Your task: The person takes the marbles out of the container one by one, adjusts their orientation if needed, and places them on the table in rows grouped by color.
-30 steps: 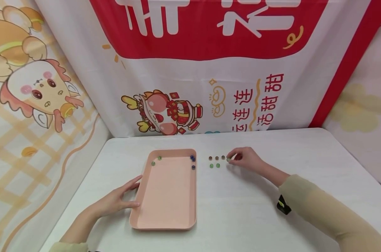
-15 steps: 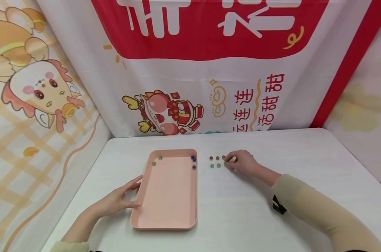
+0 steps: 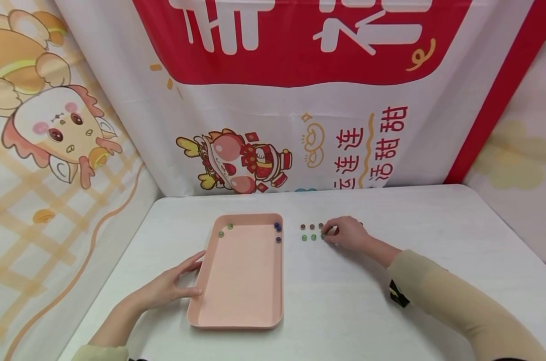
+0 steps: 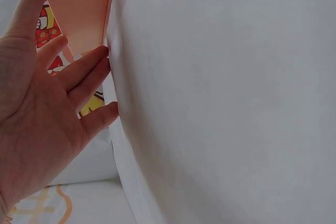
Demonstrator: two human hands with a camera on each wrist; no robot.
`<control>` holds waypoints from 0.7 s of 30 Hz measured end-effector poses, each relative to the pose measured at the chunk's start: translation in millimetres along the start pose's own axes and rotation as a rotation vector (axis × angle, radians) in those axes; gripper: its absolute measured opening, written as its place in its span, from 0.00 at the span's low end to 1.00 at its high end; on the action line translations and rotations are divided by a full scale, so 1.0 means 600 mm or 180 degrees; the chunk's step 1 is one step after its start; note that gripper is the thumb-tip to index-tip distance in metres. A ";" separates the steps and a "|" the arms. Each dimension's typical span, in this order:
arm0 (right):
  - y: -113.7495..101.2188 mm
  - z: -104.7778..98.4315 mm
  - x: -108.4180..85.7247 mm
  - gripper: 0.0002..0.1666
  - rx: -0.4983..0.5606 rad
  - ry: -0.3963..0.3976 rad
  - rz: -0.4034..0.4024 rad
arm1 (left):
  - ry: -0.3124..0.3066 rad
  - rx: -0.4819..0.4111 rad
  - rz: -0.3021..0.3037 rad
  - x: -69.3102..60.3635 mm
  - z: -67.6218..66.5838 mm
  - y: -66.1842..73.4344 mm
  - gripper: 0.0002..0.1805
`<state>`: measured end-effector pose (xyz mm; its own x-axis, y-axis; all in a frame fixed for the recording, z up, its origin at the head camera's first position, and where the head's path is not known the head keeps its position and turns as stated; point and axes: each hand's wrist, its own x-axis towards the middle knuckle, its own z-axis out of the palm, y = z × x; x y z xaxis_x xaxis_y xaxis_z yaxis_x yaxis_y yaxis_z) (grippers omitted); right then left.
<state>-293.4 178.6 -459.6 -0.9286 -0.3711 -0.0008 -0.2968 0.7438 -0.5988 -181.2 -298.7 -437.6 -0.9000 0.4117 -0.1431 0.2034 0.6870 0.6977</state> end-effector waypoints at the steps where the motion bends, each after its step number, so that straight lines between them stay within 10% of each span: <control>1: 0.000 0.000 0.000 0.10 -0.0017 0.0004 -0.0001 | 0.0006 0.0002 0.0015 0.000 0.000 -0.001 0.50; 21: -0.039 -0.030 0.000 0.16 -0.0244 0.0001 -0.0311 | 0.0013 0.0090 0.0046 -0.002 -0.001 0.002 0.50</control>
<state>-290.5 171.2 -431.1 -0.8945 -0.4438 0.0547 -0.4020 0.7445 -0.5330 -180.1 -298.4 -436.1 -0.8985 0.4192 -0.1302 0.2271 0.6977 0.6794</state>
